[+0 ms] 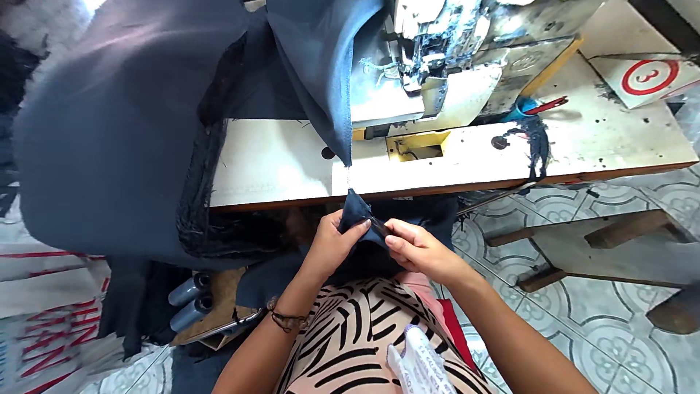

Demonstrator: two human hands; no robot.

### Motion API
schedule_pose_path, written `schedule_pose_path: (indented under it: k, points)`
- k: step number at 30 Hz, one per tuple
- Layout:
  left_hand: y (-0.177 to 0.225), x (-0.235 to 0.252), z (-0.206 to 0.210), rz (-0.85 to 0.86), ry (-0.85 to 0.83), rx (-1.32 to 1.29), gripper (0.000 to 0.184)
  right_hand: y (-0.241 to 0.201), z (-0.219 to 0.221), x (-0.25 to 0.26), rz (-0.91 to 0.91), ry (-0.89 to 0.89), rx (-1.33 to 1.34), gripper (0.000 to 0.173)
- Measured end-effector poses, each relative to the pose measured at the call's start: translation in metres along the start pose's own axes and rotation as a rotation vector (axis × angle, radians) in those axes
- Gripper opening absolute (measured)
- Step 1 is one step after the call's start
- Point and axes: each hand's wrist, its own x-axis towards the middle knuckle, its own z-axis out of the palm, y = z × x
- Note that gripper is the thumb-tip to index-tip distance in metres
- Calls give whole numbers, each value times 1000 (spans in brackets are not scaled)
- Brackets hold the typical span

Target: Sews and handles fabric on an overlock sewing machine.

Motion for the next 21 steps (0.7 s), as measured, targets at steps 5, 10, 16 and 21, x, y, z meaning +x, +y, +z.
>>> schedule_pose_path:
  k: [5,10,16,21]
  points:
    - [-1,1,2,-4,7,-14,6,-4,4,6,-19,24,-22,15]
    - [-2,1,1,-1,5,-29,6,-1,6,8,-24,49,-50,17]
    - [-2,1,2,-7,-13,-52,7,7,11,8,-71,125,-52,21]
    - [-4,2,0,-7,-22,-66,7,15,10,7,-68,122,17,21]
